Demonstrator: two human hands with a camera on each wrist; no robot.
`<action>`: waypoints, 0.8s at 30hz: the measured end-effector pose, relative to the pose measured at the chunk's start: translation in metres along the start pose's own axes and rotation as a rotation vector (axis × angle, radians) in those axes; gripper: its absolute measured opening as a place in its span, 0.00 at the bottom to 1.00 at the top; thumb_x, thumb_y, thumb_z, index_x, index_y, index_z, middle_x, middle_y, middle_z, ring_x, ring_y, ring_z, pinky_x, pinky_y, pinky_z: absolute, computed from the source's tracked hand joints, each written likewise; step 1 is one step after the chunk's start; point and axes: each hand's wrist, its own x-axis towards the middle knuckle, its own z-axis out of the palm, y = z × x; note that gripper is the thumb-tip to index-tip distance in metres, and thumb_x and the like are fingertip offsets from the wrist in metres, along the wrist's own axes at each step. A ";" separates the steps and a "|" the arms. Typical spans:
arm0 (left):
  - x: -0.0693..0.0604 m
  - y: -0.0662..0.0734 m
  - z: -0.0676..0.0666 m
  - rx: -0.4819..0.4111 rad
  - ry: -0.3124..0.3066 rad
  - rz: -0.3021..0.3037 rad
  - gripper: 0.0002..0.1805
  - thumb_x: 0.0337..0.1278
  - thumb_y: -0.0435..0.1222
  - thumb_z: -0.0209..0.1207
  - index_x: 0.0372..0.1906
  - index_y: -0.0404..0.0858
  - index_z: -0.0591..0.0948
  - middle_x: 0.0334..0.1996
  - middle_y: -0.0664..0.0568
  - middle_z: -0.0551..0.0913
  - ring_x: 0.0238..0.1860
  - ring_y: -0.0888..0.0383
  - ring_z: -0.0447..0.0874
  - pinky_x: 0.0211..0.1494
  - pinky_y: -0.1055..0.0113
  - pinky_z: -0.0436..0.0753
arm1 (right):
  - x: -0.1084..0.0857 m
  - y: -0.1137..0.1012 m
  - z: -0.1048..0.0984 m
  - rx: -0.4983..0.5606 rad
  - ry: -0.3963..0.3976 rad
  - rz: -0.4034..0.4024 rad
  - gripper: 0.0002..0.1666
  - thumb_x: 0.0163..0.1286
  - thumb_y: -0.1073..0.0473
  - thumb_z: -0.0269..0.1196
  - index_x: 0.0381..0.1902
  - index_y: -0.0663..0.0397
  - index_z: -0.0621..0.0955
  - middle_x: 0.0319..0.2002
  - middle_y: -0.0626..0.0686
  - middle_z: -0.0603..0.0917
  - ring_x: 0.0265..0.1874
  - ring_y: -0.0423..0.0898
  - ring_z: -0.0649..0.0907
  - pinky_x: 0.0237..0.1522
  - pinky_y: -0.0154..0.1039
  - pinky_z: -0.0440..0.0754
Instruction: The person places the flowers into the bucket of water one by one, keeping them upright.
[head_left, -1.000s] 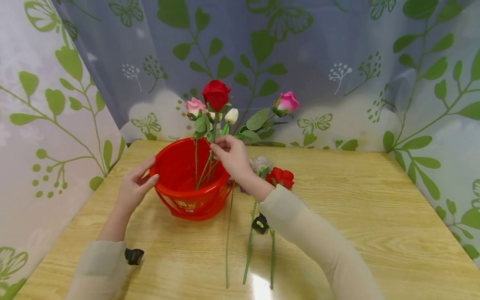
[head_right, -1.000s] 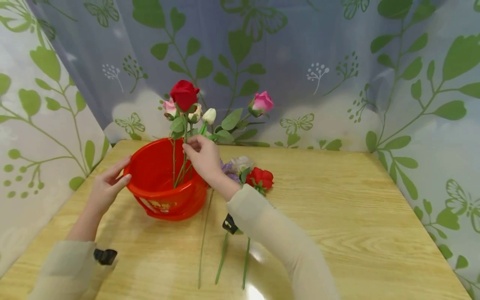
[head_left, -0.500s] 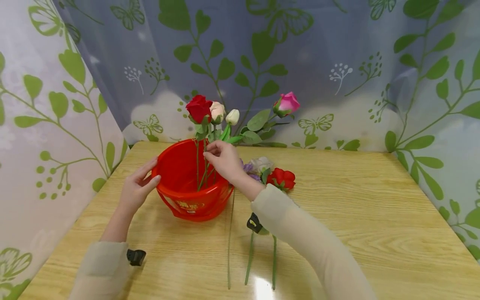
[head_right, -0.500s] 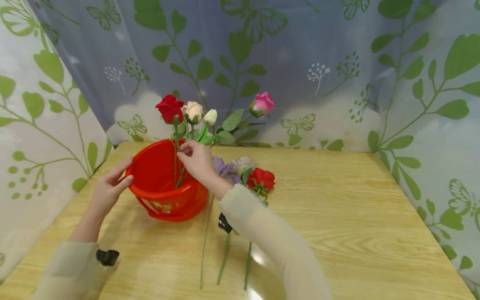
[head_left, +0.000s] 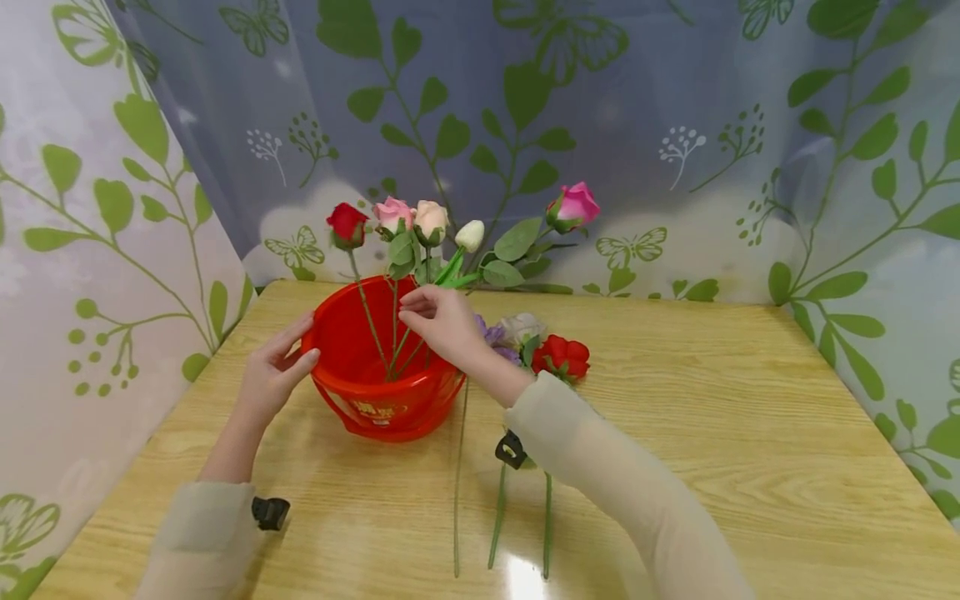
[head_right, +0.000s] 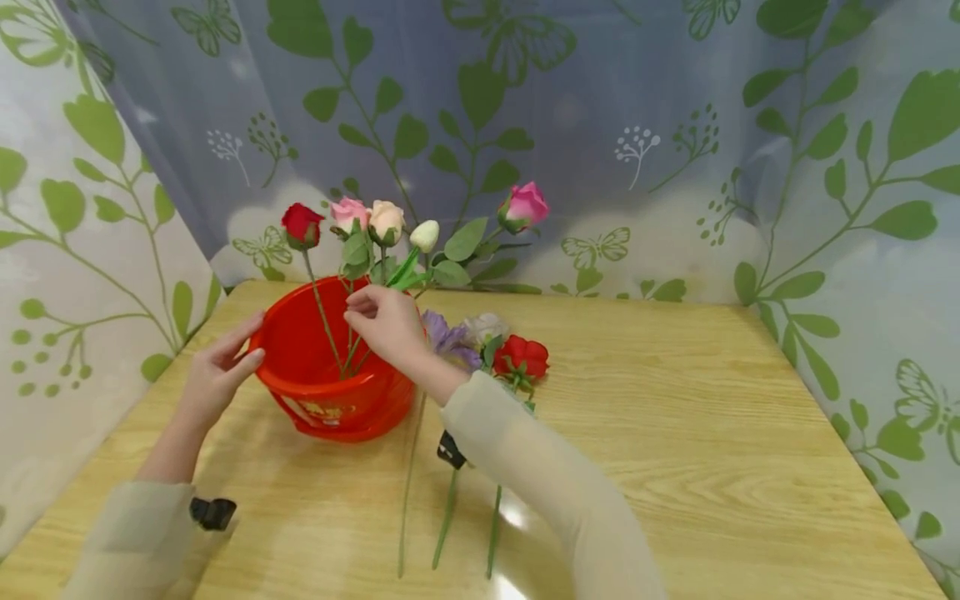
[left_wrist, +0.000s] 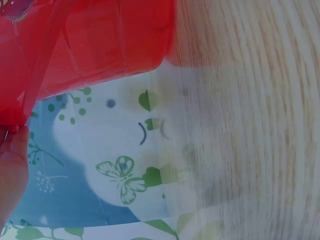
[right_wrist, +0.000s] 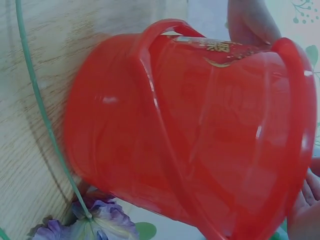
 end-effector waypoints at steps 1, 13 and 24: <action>0.000 0.004 0.000 0.006 -0.001 -0.002 0.23 0.50 0.19 0.53 0.55 0.20 0.67 0.57 0.32 0.64 0.56 0.67 0.65 0.48 0.79 0.71 | -0.001 0.000 -0.002 0.014 0.000 0.000 0.12 0.61 0.61 0.60 0.41 0.60 0.79 0.38 0.52 0.81 0.37 0.44 0.79 0.36 0.30 0.78; 0.000 0.008 0.002 0.004 0.004 -0.006 0.22 0.49 0.17 0.52 0.53 0.18 0.66 0.57 0.31 0.64 0.55 0.68 0.66 0.48 0.80 0.71 | -0.024 0.008 -0.031 0.104 -0.004 -0.002 0.12 0.60 0.62 0.61 0.41 0.62 0.79 0.37 0.52 0.81 0.36 0.43 0.79 0.37 0.33 0.78; 0.001 -0.009 -0.002 0.002 -0.013 -0.013 0.24 0.51 0.22 0.54 0.56 0.23 0.67 0.58 0.39 0.66 0.56 0.66 0.66 0.48 0.80 0.71 | -0.057 0.022 -0.063 0.063 -0.036 0.024 0.11 0.59 0.62 0.61 0.39 0.63 0.79 0.36 0.53 0.81 0.34 0.44 0.80 0.37 0.35 0.79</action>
